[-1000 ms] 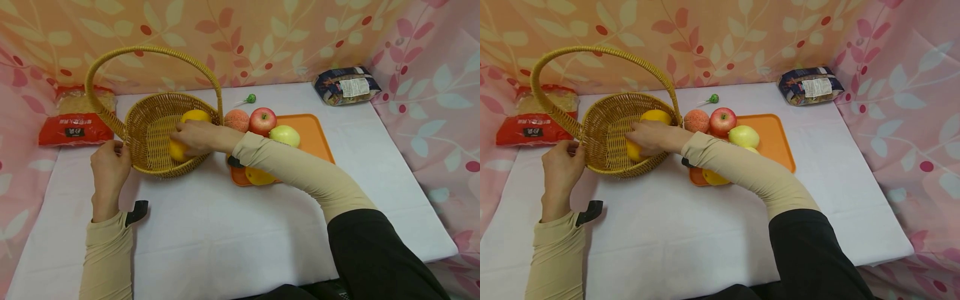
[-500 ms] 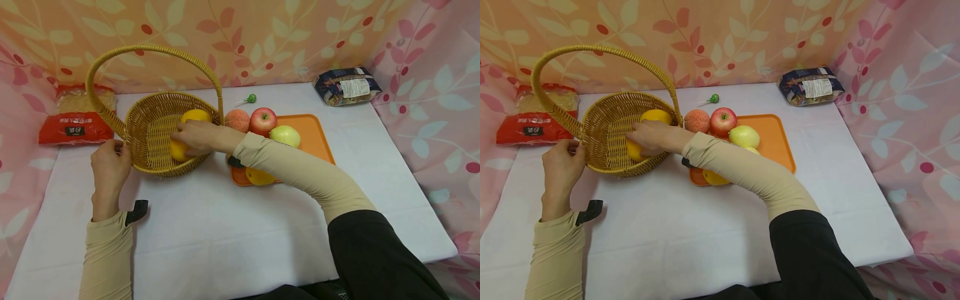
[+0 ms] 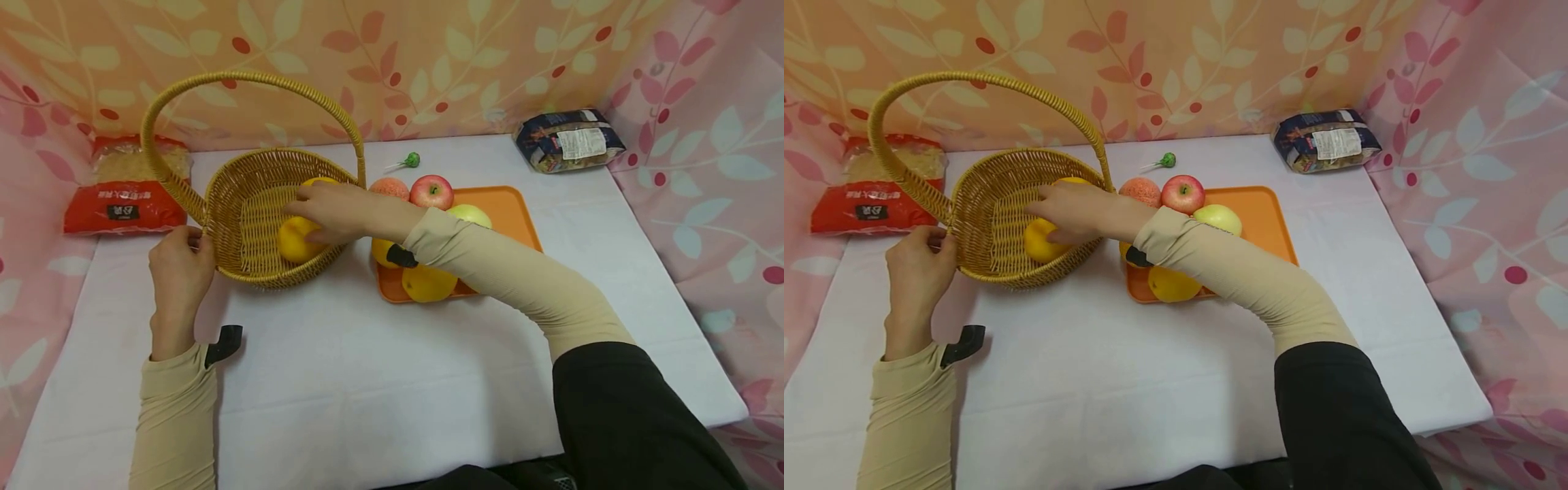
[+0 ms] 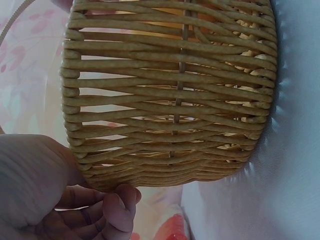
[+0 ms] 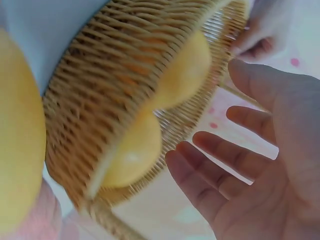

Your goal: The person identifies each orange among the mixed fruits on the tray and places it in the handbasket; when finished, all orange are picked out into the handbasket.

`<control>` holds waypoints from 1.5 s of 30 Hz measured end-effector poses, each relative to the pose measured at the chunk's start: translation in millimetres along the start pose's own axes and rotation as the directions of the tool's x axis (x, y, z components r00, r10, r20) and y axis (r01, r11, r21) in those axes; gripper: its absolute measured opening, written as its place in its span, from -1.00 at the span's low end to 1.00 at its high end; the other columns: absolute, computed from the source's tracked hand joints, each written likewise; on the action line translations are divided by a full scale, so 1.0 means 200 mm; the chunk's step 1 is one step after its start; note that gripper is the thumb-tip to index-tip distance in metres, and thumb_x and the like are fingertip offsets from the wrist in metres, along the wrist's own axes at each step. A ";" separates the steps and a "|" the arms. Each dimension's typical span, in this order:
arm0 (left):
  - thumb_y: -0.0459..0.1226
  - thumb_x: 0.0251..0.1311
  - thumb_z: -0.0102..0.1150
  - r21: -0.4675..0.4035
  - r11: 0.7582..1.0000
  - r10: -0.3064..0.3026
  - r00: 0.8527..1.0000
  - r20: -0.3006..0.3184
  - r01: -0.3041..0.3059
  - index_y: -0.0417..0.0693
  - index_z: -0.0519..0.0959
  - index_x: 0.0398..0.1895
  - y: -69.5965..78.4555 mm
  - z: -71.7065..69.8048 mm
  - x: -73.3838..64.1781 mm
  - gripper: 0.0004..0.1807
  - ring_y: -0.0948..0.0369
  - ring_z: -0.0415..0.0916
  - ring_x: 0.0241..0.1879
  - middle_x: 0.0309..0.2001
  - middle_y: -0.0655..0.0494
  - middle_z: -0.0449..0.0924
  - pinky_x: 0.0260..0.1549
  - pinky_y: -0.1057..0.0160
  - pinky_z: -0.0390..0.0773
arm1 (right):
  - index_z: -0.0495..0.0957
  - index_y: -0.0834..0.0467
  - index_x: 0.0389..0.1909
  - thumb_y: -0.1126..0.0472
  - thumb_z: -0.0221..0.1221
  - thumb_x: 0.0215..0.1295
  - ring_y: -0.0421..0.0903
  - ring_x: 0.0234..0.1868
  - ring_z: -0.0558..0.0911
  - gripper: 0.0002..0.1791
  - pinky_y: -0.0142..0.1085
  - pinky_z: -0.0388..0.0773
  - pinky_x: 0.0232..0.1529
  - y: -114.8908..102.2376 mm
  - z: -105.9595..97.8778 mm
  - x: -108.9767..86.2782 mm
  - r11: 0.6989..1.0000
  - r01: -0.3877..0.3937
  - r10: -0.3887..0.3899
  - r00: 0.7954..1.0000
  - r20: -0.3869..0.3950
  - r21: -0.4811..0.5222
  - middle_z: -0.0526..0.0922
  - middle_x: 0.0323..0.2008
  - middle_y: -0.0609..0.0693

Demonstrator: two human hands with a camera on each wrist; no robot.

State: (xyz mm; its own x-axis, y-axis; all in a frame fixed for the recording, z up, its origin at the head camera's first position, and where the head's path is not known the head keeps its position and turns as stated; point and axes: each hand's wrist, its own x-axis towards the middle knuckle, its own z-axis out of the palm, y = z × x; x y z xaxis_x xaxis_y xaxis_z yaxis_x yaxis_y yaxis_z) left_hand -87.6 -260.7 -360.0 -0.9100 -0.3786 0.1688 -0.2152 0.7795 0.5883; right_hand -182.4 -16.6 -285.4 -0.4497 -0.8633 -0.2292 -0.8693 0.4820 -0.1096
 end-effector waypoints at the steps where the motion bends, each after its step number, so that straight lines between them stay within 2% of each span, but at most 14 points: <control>1: -0.25 0.34 -0.11 -0.001 1.000 0.002 1.000 -0.001 -0.002 -0.47 0.56 -0.04 0.00 0.00 0.00 -0.58 -0.18 0.51 -0.29 -0.20 -0.40 0.61 -0.63 0.62 0.15 | 0.27 -0.01 0.42 -0.03 0.11 0.38 0.04 0.22 0.44 -0.38 -0.16 0.42 0.22 0.01 -0.02 -0.03 1.000 0.004 -0.004 1.000 -0.013 0.003 0.42 0.24 0.06; 7: -0.24 0.34 -0.13 -0.002 1.000 -0.008 1.000 0.013 0.008 -0.46 0.55 -0.04 0.01 -0.01 0.00 -0.58 -0.16 0.50 -0.31 -0.20 -0.40 0.59 -0.66 0.60 0.17 | 0.35 -0.03 0.36 -0.06 0.10 0.39 -0.03 0.23 0.43 -0.45 -0.16 0.49 0.15 0.04 -0.11 -0.22 0.999 0.027 -0.021 0.991 -0.134 0.047 0.43 0.26 0.00; 12: -0.24 0.34 -0.13 -0.003 1.000 -0.005 1.000 0.017 0.005 -0.47 0.54 -0.03 0.01 -0.01 0.00 -0.58 -0.16 0.49 -0.31 -0.19 -0.41 0.59 -0.65 0.59 0.18 | 0.42 0.06 0.31 -0.02 0.15 0.37 -0.01 0.20 0.48 -0.47 -0.17 0.47 0.19 0.08 -0.11 -0.39 0.995 0.063 -0.044 0.971 -0.236 0.072 0.49 0.22 0.04; 17: -0.24 0.34 -0.12 0.000 1.000 0.009 1.000 0.007 -0.009 -0.48 0.55 -0.04 0.01 0.00 0.00 -0.58 -0.16 0.49 -0.32 -0.21 -0.41 0.59 -0.64 0.58 0.18 | 0.45 0.08 0.29 0.01 0.17 0.36 0.02 0.22 0.49 -0.48 -0.12 0.48 0.21 0.13 -0.05 -0.56 0.994 0.065 -0.036 0.950 -0.309 0.085 0.53 0.22 0.07; 23: -0.24 0.34 -0.12 0.000 1.000 -0.001 1.000 0.026 0.001 -0.48 0.54 -0.03 0.01 0.01 0.00 -0.57 -0.17 0.48 -0.29 -0.19 -0.41 0.58 -0.61 0.53 0.22 | 0.42 0.07 0.32 -0.04 0.18 0.34 0.07 0.20 0.51 -0.43 -0.04 0.50 0.17 0.18 0.07 -0.78 0.992 -0.005 0.043 0.951 -0.305 0.125 0.49 0.25 0.09; 25: -0.24 0.34 -0.12 0.001 1.000 -0.002 1.000 0.024 0.002 -0.47 0.54 -0.03 0.01 0.01 0.01 -0.57 -0.17 0.48 -0.28 -0.19 -0.41 0.58 -0.58 0.49 0.24 | 0.42 0.08 0.32 -0.03 0.20 0.32 0.09 0.18 0.54 -0.41 -0.03 0.51 0.16 0.19 0.13 -0.85 0.992 -0.009 0.048 0.948 -0.316 0.124 0.49 0.25 0.12; 27: -0.24 0.33 -0.13 0.001 1.000 -0.007 1.000 0.023 0.007 -0.47 0.55 -0.03 0.00 0.01 0.01 -0.57 -0.18 0.48 -0.26 -0.18 -0.40 0.58 -0.54 0.46 0.25 | 0.41 0.06 0.33 -0.02 0.24 0.28 0.11 0.19 0.53 -0.39 -0.01 0.52 0.15 0.20 0.19 -0.89 0.995 0.013 0.025 0.934 -0.355 0.102 0.47 0.26 0.16; 32: -0.23 0.33 -0.13 0.008 1.000 -0.016 1.000 0.008 0.016 -0.46 0.56 -0.03 -0.01 0.00 0.00 -0.57 -0.18 0.49 -0.24 -0.19 -0.38 0.60 -0.48 0.43 0.24 | 0.45 0.00 0.27 0.02 0.35 0.14 0.17 0.25 0.44 -0.36 0.05 0.52 0.12 0.19 0.34 -0.97 0.995 0.095 -0.082 0.897 -0.434 0.009 0.42 0.26 0.27; 34: -0.24 0.33 -0.12 0.009 1.000 -0.010 1.000 -0.004 0.010 -0.46 0.56 -0.04 -0.01 0.00 0.00 -0.58 -0.18 0.50 -0.24 -0.21 -0.37 0.60 -0.46 0.40 0.24 | 0.45 -0.03 0.26 0.00 0.37 0.11 0.18 0.26 0.42 -0.35 0.06 0.49 0.16 0.19 0.39 -0.98 0.994 0.106 -0.103 0.901 -0.421 -0.018 0.41 0.26 0.28; 38: -0.24 0.33 -0.11 0.009 1.000 -0.005 1.000 -0.006 0.005 -0.47 0.56 -0.04 0.00 0.00 0.01 -0.58 -0.18 0.50 -0.24 -0.21 -0.38 0.61 -0.45 0.35 0.27 | 0.43 -0.09 0.27 -0.03 0.38 0.08 0.18 0.27 0.42 -0.32 0.07 0.45 0.19 0.17 0.46 -0.99 0.996 0.081 -0.091 0.916 -0.391 -0.043 0.42 0.24 0.26; 45: -0.25 0.33 -0.12 0.011 1.000 0.000 1.000 0.005 0.000 -0.47 0.55 -0.05 0.00 0.00 0.01 -0.58 -0.18 0.49 -0.27 -0.20 -0.40 0.60 -0.53 0.45 0.24 | 0.44 -0.15 0.24 -0.03 0.41 0.05 0.15 0.18 0.47 -0.32 0.04 0.47 0.12 0.16 0.54 -0.99 0.997 0.037 -0.058 0.926 -0.373 -0.064 0.46 0.17 0.23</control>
State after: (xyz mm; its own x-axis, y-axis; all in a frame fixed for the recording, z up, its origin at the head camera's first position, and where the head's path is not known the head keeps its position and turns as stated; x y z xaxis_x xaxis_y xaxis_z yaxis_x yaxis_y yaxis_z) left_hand -88.6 -261.2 -359.7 -0.9120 -0.3757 0.1649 -0.2186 0.7850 0.5796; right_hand -99.7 185.1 -347.3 -0.4421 -0.8835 0.1549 -0.8968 0.4390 -0.0557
